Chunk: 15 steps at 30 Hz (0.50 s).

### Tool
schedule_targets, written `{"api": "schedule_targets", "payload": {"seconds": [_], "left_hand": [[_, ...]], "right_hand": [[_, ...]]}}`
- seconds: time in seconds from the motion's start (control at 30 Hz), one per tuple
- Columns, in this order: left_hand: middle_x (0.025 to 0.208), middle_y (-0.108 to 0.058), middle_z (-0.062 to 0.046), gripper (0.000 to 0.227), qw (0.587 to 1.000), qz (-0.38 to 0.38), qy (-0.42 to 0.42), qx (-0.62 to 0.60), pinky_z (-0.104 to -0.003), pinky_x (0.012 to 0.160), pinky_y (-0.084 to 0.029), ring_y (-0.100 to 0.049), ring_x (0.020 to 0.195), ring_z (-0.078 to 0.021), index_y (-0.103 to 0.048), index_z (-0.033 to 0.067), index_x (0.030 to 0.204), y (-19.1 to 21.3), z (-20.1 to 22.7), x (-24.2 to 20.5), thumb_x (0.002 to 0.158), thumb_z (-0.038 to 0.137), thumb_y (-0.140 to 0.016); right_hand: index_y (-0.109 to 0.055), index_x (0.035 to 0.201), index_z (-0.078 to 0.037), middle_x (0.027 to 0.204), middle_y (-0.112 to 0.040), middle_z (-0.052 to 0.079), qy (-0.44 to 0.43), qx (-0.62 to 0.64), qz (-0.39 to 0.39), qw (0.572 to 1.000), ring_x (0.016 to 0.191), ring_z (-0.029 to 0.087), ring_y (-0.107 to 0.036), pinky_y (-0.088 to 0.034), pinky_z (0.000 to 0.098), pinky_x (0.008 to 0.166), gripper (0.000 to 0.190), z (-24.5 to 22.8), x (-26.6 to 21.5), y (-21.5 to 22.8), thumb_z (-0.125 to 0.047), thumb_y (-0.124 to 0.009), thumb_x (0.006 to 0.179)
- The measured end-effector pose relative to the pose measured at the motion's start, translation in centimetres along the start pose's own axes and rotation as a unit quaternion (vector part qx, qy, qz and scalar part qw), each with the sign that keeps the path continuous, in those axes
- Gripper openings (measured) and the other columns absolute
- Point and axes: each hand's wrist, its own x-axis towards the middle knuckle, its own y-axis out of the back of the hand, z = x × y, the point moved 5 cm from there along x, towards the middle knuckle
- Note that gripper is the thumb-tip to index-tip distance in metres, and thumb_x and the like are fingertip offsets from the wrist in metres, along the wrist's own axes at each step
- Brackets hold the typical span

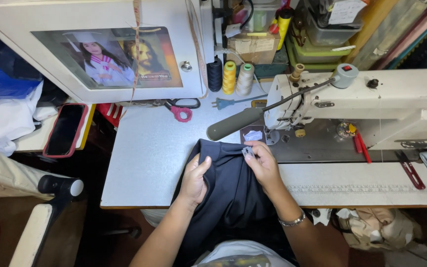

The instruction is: Inspecting and manipulating a dark garment at a sewing workstation, checking seams and fabric quality.

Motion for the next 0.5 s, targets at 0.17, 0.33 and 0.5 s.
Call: {"api": "schedule_targets", "payload": {"seconds": [0.17,0.33,0.5], "left_hand": [[0.083,-0.074,-0.019,0.014,1.000,-0.001,-0.012,0.013,-0.037,0.069,-0.061,-0.073,0.075,-0.0263,-0.068,0.0003,0.096,5.3,-1.6,4.8,0.085,0.006,-0.074],[0.080,-0.074,-0.023,0.018,0.995,-0.040,0.062,0.069,-0.043,0.065,-0.063,-0.075,0.072,-0.0287,-0.071,-0.0031,0.094,-3.1,1.9,1.4,0.081,0.006,-0.081],[0.090,-0.074,-0.021,0.023,0.998,-0.023,-0.051,-0.013,-0.044,0.074,-0.064,-0.075,0.084,-0.0286,-0.067,-0.0006,0.111,-4.8,3.6,3.2,0.088,0.001,-0.071]], "right_hand": [[-0.061,0.078,0.000,0.115,-0.069,0.022,-0.007,0.025,-0.022,0.999,0.113,0.034,-0.065,-0.046,0.0434,0.101,0.022,1.5,-0.2,-0.3,-0.014,-0.070,0.093],[-0.065,0.077,-0.002,0.113,-0.070,0.017,0.031,-0.004,-0.050,0.998,0.109,0.031,-0.067,-0.048,0.0409,0.100,0.022,-1.9,1.6,0.2,-0.017,-0.069,0.093],[-0.066,0.084,-0.004,0.116,-0.066,0.016,0.093,-0.048,-0.025,0.994,0.115,0.033,-0.063,-0.047,0.0429,0.102,0.018,-1.9,4.8,0.3,-0.019,-0.071,0.094]]}}
